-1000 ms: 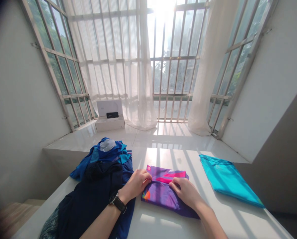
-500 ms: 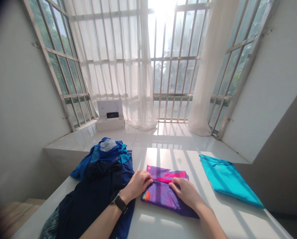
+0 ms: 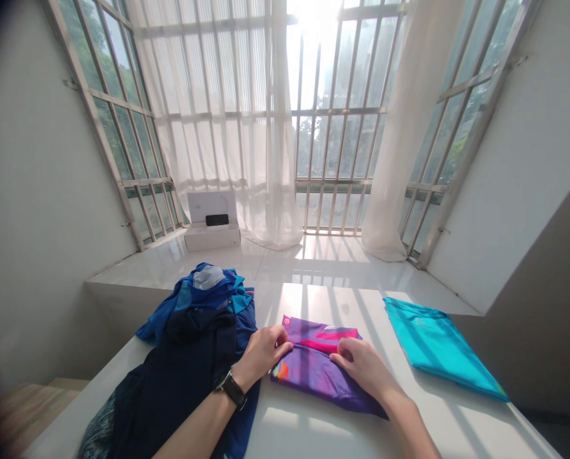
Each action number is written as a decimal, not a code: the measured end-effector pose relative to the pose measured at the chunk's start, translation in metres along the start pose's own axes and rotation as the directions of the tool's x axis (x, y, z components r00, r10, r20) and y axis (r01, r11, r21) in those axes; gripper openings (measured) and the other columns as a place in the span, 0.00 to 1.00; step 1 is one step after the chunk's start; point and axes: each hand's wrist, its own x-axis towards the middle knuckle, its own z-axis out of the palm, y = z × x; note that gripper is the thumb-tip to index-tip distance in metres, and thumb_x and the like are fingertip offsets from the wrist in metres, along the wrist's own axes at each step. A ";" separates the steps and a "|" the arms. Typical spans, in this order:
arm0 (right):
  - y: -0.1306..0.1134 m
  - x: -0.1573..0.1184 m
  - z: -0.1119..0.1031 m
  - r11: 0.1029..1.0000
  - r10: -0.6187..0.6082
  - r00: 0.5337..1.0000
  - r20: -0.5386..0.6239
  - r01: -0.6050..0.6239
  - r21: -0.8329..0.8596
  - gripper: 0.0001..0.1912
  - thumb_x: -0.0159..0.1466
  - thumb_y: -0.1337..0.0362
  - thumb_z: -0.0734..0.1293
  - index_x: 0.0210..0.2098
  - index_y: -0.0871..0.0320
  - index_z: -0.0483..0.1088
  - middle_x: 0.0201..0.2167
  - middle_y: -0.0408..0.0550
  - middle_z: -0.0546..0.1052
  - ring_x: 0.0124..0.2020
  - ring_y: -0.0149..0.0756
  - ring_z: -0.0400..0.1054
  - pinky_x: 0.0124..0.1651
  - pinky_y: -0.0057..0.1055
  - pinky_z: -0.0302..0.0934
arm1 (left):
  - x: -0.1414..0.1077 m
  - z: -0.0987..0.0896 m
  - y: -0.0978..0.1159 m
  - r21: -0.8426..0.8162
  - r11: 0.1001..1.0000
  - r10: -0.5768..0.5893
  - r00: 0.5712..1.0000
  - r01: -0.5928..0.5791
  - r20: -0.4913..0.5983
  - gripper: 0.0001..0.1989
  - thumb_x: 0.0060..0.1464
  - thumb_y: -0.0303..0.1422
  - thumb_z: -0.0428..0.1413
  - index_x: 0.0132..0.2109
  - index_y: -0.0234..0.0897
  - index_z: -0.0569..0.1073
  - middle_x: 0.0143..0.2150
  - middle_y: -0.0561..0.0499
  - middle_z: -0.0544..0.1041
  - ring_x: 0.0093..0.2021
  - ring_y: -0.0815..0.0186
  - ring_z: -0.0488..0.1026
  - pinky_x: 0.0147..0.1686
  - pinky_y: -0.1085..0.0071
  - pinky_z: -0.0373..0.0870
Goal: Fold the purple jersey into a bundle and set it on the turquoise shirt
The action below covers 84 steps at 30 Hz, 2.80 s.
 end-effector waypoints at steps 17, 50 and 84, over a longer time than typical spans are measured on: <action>0.003 0.003 0.003 0.999 -0.043 0.999 -0.033 0.043 -0.013 0.13 0.62 0.55 0.65 0.24 0.52 0.63 0.23 0.42 0.72 0.26 0.36 0.66 0.31 0.32 0.59 | -0.020 0.024 0.023 0.128 0.923 0.349 0.930 -0.363 0.118 0.30 0.70 0.48 0.44 0.70 0.36 0.60 0.73 0.39 0.58 0.74 0.49 0.51 0.71 0.48 0.53; -0.021 0.000 0.019 0.975 -0.207 0.978 -0.026 0.208 0.074 0.13 0.71 0.58 0.59 0.43 0.52 0.75 0.44 0.51 0.77 0.47 0.45 0.73 0.52 0.44 0.68 | -0.005 -0.008 0.018 0.147 0.980 0.126 0.991 -0.133 0.052 0.07 0.63 0.33 0.59 0.45 0.39 0.80 0.46 0.46 0.80 0.50 0.55 0.74 0.51 0.59 0.70; -0.007 0.004 0.022 0.980 -0.193 0.981 -0.006 0.193 0.053 0.14 0.71 0.58 0.59 0.38 0.52 0.75 0.41 0.49 0.77 0.45 0.43 0.72 0.51 0.40 0.66 | -0.001 0.005 0.001 -0.111 0.993 -0.045 0.999 0.046 0.006 0.16 0.57 0.30 0.58 0.52 0.43 0.78 0.48 0.47 0.78 0.50 0.57 0.74 0.55 0.62 0.68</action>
